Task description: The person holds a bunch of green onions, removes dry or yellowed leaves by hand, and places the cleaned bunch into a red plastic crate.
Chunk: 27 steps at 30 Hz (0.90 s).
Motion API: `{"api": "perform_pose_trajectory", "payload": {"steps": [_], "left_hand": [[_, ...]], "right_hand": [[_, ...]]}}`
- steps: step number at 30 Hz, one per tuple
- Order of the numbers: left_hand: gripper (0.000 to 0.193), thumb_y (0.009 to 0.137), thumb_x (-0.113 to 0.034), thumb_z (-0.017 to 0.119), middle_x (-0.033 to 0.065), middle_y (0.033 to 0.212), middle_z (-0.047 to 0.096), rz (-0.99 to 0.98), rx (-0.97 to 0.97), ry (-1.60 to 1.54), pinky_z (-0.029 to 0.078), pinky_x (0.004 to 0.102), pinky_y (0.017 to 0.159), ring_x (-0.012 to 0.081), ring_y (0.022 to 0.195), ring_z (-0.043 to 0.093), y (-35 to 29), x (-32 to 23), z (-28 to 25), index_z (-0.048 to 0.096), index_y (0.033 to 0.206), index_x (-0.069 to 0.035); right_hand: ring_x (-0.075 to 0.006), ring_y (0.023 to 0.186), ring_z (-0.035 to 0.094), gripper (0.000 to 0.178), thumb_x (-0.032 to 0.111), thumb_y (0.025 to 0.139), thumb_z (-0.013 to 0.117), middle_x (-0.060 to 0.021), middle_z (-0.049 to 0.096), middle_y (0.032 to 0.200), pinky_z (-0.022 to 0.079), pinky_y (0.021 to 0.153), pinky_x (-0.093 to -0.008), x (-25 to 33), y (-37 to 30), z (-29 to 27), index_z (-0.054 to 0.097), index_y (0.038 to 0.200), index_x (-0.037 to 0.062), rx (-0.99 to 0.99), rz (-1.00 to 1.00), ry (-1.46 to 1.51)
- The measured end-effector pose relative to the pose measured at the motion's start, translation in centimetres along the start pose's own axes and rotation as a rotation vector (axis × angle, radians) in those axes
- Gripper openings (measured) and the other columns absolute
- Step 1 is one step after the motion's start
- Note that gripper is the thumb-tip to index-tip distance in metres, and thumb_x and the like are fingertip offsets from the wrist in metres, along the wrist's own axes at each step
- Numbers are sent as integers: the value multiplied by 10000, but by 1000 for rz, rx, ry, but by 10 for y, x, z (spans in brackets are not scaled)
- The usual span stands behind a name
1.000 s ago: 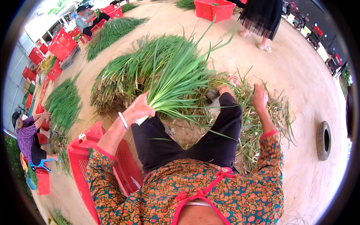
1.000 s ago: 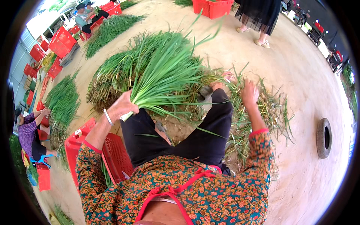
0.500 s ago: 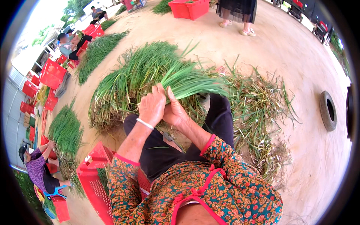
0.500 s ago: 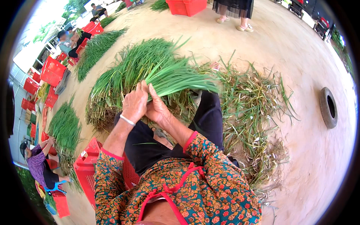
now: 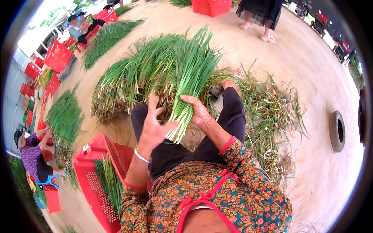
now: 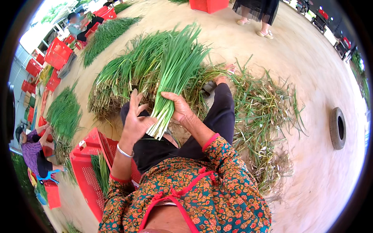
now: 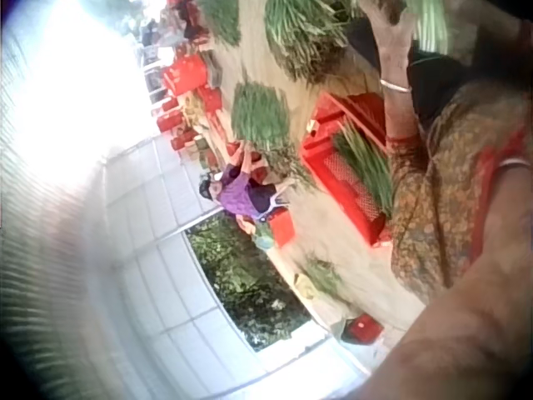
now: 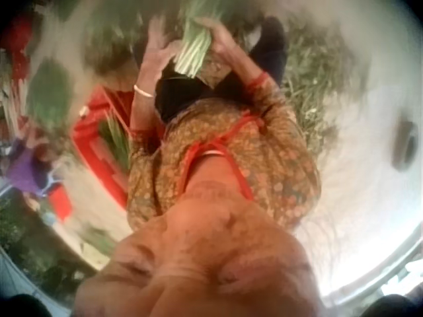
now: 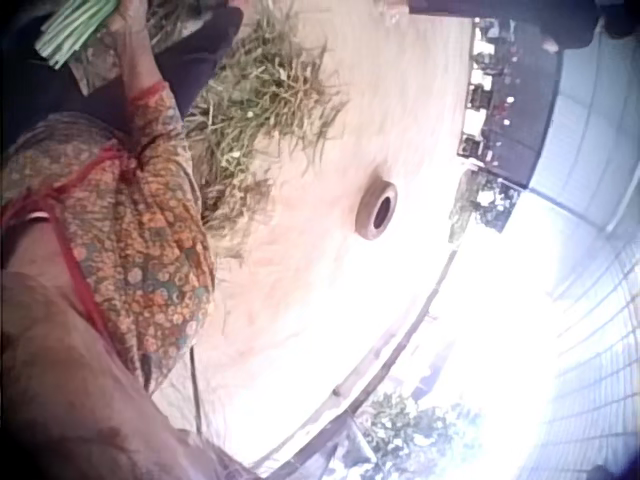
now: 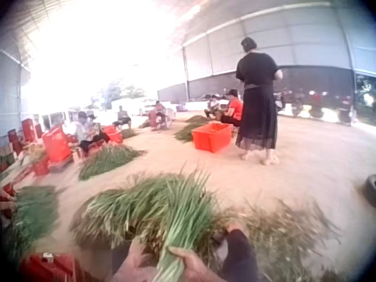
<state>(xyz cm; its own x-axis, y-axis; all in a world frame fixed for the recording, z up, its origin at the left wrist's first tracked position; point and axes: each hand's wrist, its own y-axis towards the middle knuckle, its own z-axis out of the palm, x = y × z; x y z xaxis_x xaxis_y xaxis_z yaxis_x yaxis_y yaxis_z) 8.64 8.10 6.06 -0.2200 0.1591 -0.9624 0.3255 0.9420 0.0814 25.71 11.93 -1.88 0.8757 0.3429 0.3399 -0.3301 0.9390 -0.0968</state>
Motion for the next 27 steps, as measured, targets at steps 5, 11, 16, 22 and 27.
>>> {"api": "perform_pose_trajectory", "payload": {"steps": [5,11,16,22,27], "left_hand": [[901,698,-149,777,148,1228,487,-272,288,-822,526,411,824,281,1043,571,12,62,14,208,1390,-46],[522,650,-8,708,108,871,600,-398,418,-973,562,386,593,243,680,629,-5,41,36,490,1124,-4],[441,647,49,670,97,829,617,-356,176,-892,521,308,498,202,568,601,0,61,37,535,1063,-5],[451,652,117,641,66,870,631,-320,30,-814,529,288,553,166,701,628,1,70,46,569,1068,-45],[491,643,124,646,46,932,624,-163,-1,-786,537,283,641,162,791,626,1,69,47,560,1092,-56]], "right_hand": [[-211,801,648,299,113,799,672,-102,648,943,550,762,-354,-8,-9,24,580,1058,-4,109,-4,-223],[-206,942,604,579,325,750,741,-101,623,1048,489,844,-348,22,-24,38,538,1173,-13,168,-46,-1012],[-289,817,646,572,551,714,699,-211,641,805,498,731,-392,51,-26,52,636,885,9,-274,-94,-2237],[-305,752,607,368,174,720,720,-118,556,869,504,626,-380,24,-29,65,570,1040,68,144,-882,-2214],[-109,623,600,65,61,891,556,-47,614,704,468,528,-244,36,-28,51,565,886,-3,-56,-215,-1222]]}}
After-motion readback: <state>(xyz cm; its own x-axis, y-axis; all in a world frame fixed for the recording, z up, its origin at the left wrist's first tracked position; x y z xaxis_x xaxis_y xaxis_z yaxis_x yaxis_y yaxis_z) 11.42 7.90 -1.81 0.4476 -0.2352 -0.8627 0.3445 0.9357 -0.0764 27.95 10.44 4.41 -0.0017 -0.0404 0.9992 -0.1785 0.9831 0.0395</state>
